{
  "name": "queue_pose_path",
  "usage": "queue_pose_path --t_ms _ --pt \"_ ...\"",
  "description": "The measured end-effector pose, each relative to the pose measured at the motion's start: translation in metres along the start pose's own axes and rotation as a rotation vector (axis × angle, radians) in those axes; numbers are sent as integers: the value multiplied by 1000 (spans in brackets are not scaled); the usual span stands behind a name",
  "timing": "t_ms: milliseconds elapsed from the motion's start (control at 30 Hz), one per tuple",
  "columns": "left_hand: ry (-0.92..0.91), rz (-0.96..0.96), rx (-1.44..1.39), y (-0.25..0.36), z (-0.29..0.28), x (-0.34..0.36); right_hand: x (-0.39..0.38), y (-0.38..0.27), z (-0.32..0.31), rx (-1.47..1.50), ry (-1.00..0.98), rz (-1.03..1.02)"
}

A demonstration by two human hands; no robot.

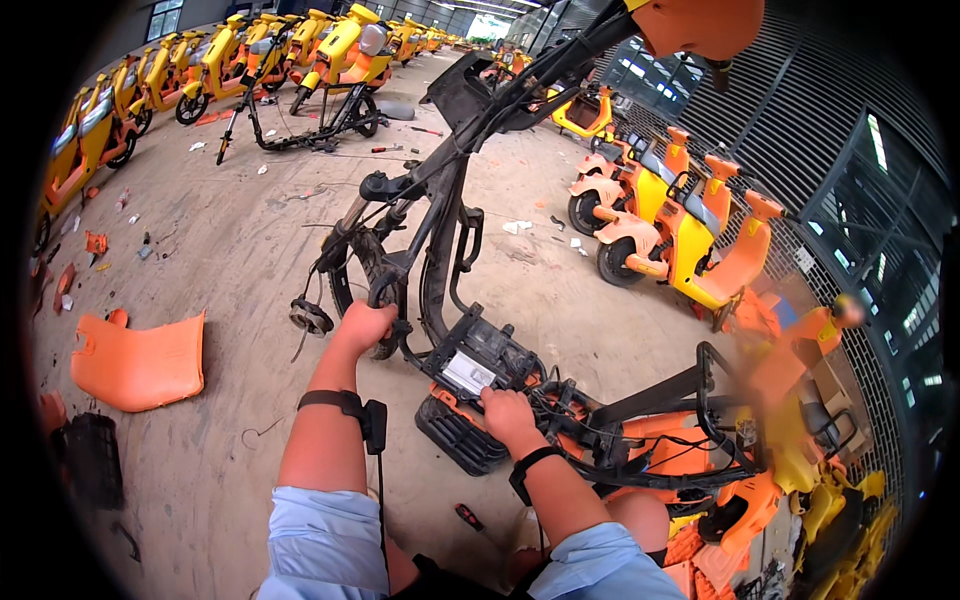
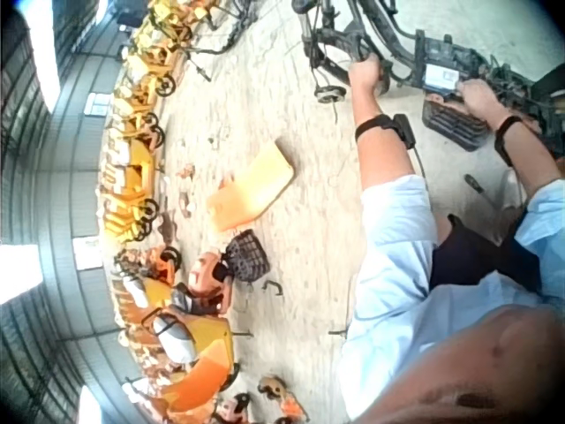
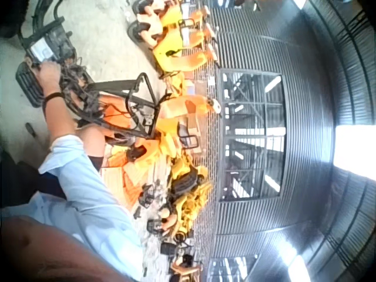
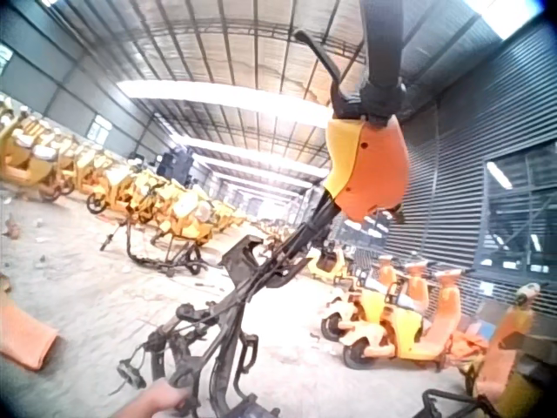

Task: The person works on the internal components and chassis of an electric scooter frame by hand, connecting wires and adjusting parts.

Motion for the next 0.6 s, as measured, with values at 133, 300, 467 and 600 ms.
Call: queue_pose_path --t_ms 133,300,467,600 --pt "21 54 -61 -11 7 10 -15 1 11 130 -139 249" --pt "45 98 -179 1 3 6 -30 -23 1 261 -276 462" --pt "50 64 -15 -7 8 14 -30 -12 0 318 -338 426" --pt "22 -26 -16 11 5 -3 -16 -13 -15 199 -235 309"
Point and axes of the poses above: each hand's wrist, its own x-axis towards the middle knuckle, its own z-axis out of the palm, y = z × x, the point moved 7 cm from there along x, towards the middle knuckle, and after that the axes turned 13 degrees about z, right-handed, at the moved point
